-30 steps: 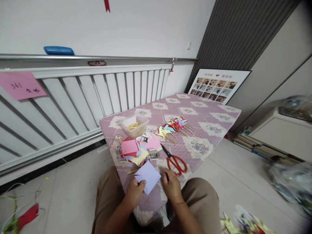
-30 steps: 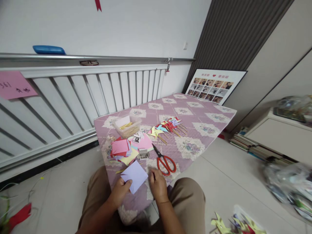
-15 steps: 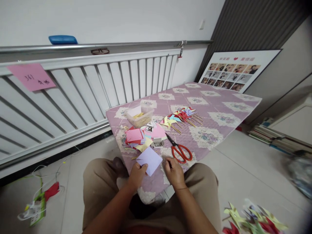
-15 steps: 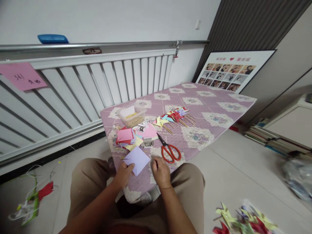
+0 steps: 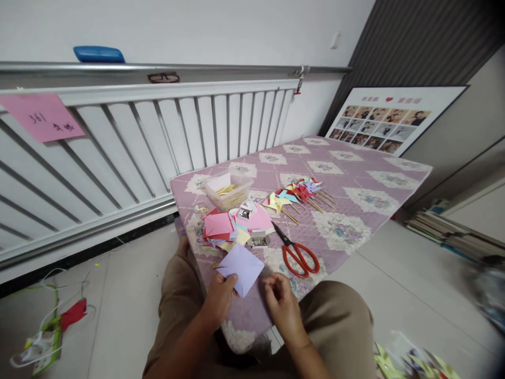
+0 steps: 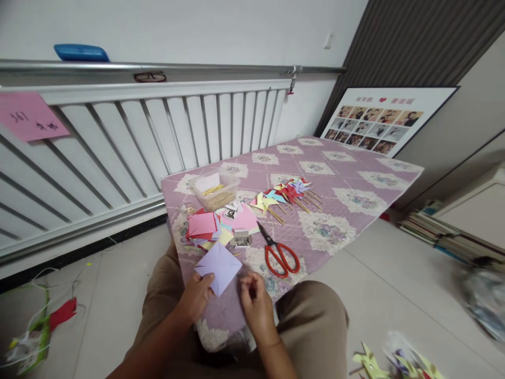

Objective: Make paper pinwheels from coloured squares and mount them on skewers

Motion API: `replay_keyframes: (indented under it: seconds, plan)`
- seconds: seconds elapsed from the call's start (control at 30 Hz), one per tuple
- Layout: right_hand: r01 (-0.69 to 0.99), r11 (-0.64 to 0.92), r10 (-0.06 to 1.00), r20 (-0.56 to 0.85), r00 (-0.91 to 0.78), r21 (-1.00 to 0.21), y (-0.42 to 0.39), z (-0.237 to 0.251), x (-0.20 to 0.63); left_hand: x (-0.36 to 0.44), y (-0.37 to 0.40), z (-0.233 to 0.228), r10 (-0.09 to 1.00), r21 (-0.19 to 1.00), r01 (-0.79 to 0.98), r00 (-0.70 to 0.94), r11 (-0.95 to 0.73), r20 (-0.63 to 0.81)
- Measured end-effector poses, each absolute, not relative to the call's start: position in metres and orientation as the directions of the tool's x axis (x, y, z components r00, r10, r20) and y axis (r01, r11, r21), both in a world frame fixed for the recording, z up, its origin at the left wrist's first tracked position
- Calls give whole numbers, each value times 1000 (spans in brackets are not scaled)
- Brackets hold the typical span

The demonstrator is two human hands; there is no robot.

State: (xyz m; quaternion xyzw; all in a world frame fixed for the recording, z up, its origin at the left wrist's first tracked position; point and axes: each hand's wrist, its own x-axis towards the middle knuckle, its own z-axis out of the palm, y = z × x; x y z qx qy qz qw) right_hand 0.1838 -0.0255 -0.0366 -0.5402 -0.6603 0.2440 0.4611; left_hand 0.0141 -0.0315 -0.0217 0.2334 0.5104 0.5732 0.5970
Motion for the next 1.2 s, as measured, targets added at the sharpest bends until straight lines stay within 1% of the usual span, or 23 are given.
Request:
replay_keyframes:
  seconds: [0.1,0.2,0.3,0.4,0.47,0.53,0.63,0.73,0.8,0.97,1.1,1.2]
  plan:
    - [361,314,949,277,-153,-878,-36,-30,172,12,-30,-13,938,773,-608,-127,183,-322]
    - [289,317,940,258,-225,-903,-37,-26,161,8,-28,-6,941,711,-671,-59,210,-333]
    - [283,332,942,299,-154,-900,-35,-30,152,4,-26,-2,936,694,-677,-22,245,-352]
    - [346,372,925,374,-64,-861,-35,-35,147,2,-23,-2,929,686,-680,-19,259,-370]
    - [376,390,918,385,-92,-841,-35,-36,145,2,-22,-2,923,678,-684,-16,269,-383]
    - [387,387,921,366,-131,-837,-34,-34,145,2,-21,-2,922,668,-690,-4,278,-387]
    - [383,368,930,347,-124,-848,-29,-29,145,2,-20,-1,923,667,-683,27,296,-383]
    - [364,383,923,364,-122,-849,-23,-27,144,4,-20,-1,925,685,-663,31,302,-378]
    - [357,387,922,371,-116,-850,-21,-27,144,7,-19,-1,925,700,-649,13,297,-381]
    - [355,387,921,371,-114,-851,-21,-27,144,13,-16,3,912,718,-654,-104,239,-398]
    - [342,417,909,389,-151,-842,-21,-24,144,16,-15,8,919,674,-710,-96,205,-382]
    - [329,406,913,367,-175,-853,-22,-23,144,18,-15,11,913,664,-719,-103,206,-395]
